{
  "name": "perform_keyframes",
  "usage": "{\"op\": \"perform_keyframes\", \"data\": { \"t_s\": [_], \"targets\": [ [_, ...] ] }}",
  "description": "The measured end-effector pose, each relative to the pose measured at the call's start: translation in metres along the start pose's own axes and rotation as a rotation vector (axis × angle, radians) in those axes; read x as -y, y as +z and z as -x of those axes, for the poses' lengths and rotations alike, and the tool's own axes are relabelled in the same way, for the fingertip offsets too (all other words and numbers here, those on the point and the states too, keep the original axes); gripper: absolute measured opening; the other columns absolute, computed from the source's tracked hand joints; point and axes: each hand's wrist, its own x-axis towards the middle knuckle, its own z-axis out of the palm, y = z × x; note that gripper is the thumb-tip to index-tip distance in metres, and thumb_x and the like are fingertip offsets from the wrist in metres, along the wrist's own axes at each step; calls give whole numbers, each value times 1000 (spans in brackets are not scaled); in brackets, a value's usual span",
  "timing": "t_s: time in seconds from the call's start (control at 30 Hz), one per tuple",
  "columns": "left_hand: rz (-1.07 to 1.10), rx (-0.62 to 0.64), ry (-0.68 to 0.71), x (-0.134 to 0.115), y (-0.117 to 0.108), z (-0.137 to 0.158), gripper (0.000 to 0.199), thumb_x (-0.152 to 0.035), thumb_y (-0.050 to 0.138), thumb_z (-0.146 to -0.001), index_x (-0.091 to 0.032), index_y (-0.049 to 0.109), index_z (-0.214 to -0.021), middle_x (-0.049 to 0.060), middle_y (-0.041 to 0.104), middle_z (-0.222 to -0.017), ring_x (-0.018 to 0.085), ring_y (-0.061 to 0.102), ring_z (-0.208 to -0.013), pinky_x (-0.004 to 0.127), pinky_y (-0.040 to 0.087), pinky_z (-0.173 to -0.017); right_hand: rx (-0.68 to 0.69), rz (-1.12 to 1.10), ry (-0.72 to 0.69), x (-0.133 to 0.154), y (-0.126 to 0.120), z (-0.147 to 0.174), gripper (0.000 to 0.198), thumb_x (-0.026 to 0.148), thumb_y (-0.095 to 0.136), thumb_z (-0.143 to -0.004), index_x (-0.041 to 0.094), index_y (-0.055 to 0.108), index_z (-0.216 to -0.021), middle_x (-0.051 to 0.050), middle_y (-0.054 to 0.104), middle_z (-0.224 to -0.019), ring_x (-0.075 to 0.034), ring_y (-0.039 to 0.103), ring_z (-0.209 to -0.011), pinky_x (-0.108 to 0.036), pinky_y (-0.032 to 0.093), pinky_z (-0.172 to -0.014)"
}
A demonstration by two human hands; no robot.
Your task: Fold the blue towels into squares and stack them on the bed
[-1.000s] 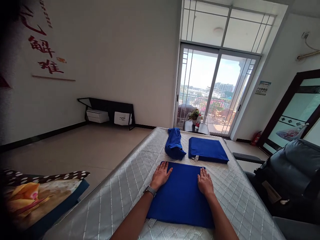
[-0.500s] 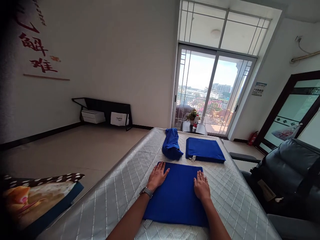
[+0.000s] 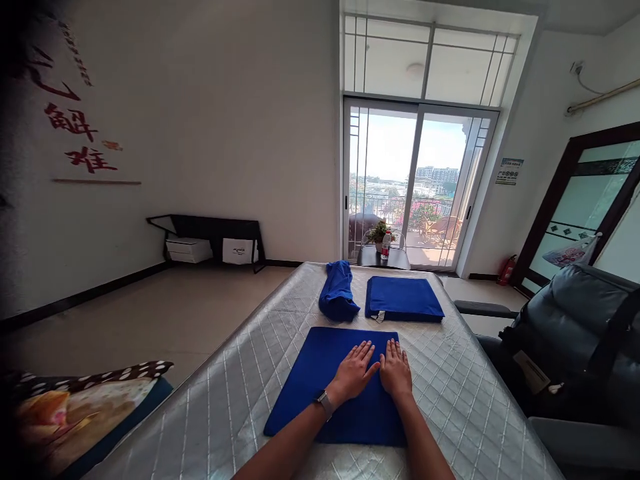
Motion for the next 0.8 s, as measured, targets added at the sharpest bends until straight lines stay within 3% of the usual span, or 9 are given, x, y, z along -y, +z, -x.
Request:
{"op": "perform_keyframes", "data": {
  "t_s": [0.13, 0.4, 0.5, 0.8],
  "targets": [
    [6, 64, -93, 0, 1, 5, 67, -58, 22, -103, -18, 38, -154, 10, 38, -159, 25, 28, -150, 46, 27, -122, -8, -1, -5, -1, 1, -1, 63, 36, 22, -100, 10, 24, -158, -10, 21, -165, -19, 12, -154, -40, 10, -123],
    [-149, 92, -362, 92, -33, 58, 70, -57, 21, -102, -14, 33, -156, 13, 32, -161, 28, 26, -150, 49, 25, -122, 8, -41, 33, -1, 2, -2, 65, 40, 16, -101, 11, 20, -159, -7, 18, -166, -17, 9, -154, -38, 6, -124],
    [-167, 82, -409, 112, -37, 75, 71, -57, 22, -102, -11, 31, -156, 15, 30, -161, 28, 25, -150, 48, 25, -121, 12, -47, 34, -1, 1, -1, 65, 41, 15, -101, 12, 19, -159, -7, 18, -166, -17, 9, -154, -39, 6, -124],
    [-156, 28, -442, 109, -39, 77, 75, -59, 22, -101, -7, 35, -154, 17, 33, -160, 28, 26, -150, 46, 24, -122, -28, 40, 10, 2, -8, 14, 63, 34, 18, -100, 10, 25, -158, -8, 22, -165, -18, 11, -154, -40, 7, -124]
  ]
}}
